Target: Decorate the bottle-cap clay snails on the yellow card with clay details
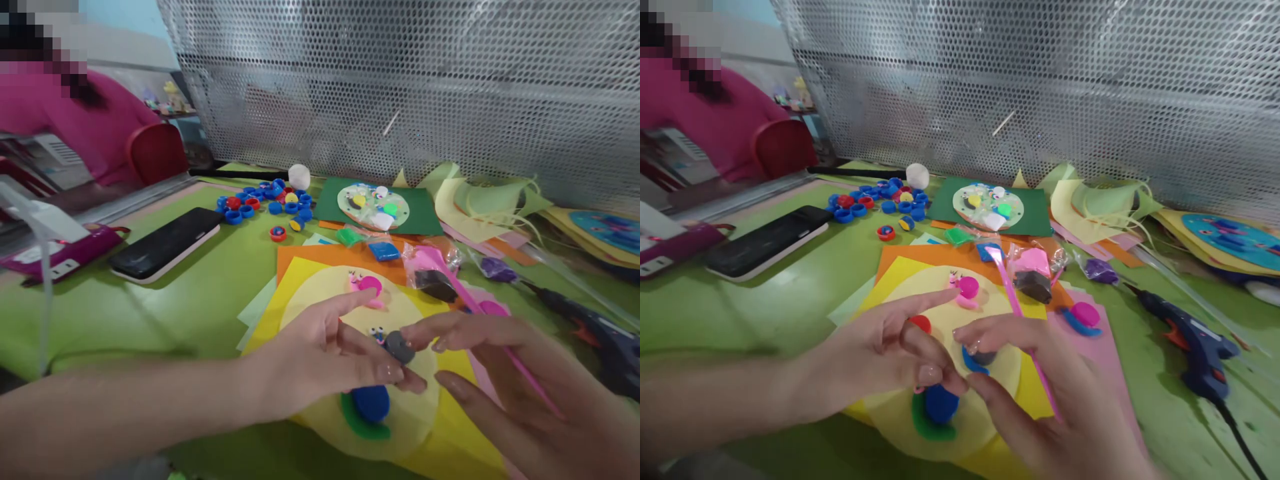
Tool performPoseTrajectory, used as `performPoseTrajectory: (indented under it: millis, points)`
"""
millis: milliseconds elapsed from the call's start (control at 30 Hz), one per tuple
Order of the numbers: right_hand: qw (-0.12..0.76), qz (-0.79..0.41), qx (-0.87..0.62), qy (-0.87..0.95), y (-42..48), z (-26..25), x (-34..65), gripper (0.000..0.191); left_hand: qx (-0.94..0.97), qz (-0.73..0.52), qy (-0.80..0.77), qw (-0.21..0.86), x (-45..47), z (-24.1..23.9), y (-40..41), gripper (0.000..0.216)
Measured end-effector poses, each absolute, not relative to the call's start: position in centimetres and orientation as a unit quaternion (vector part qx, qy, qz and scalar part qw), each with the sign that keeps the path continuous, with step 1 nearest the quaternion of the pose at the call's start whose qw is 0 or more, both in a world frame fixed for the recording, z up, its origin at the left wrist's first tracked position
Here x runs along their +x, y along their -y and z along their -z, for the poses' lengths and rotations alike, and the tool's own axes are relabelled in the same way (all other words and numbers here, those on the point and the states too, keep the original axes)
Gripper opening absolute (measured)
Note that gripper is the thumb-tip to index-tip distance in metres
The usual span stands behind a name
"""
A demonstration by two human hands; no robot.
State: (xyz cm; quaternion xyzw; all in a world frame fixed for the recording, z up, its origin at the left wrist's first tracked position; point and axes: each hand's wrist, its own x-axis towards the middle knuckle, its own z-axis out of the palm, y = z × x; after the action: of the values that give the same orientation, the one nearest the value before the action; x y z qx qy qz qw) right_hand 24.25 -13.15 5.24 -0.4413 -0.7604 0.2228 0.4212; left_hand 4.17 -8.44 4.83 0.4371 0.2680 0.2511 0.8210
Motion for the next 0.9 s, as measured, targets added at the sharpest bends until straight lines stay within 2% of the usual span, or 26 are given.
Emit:
performPoseTrajectory:
  millis: [133,333,533,667,767,900]
  points:
    - [0.404,-0.276,-0.438,0.754,13.3,-5.0,24.0,0.013,0.394,-0.251,-0.261,0.845,4.1,-4.6,8.5,0.07]
    - [0.449,-0.233,-0.528,0.682,13.5,-4.7,22.7,0.026,0.381,-0.233,-0.287,0.848,4.0,-4.3,8.4,0.078]
    - [0.45,-0.248,-0.534,0.672,13.5,-4.8,22.5,0.029,0.394,-0.223,-0.294,0.842,4.1,-4.2,8.4,0.076]
    - [0.447,-0.276,-0.499,0.689,13.5,-5.0,23.0,0.017,0.415,-0.212,-0.3,0.832,4.1,-4.6,8.4,0.081]
    - [0.449,-0.284,-0.457,0.713,13.5,-5.1,23.4,0.006,0.442,-0.204,-0.309,0.817,4.1,-5.0,8.3,0.076]
    - [0.473,-0.27,-0.449,0.708,13.3,-5.1,23.6,0.007,0.44,-0.204,-0.332,0.809,4.2,-5.1,8.2,0.074]
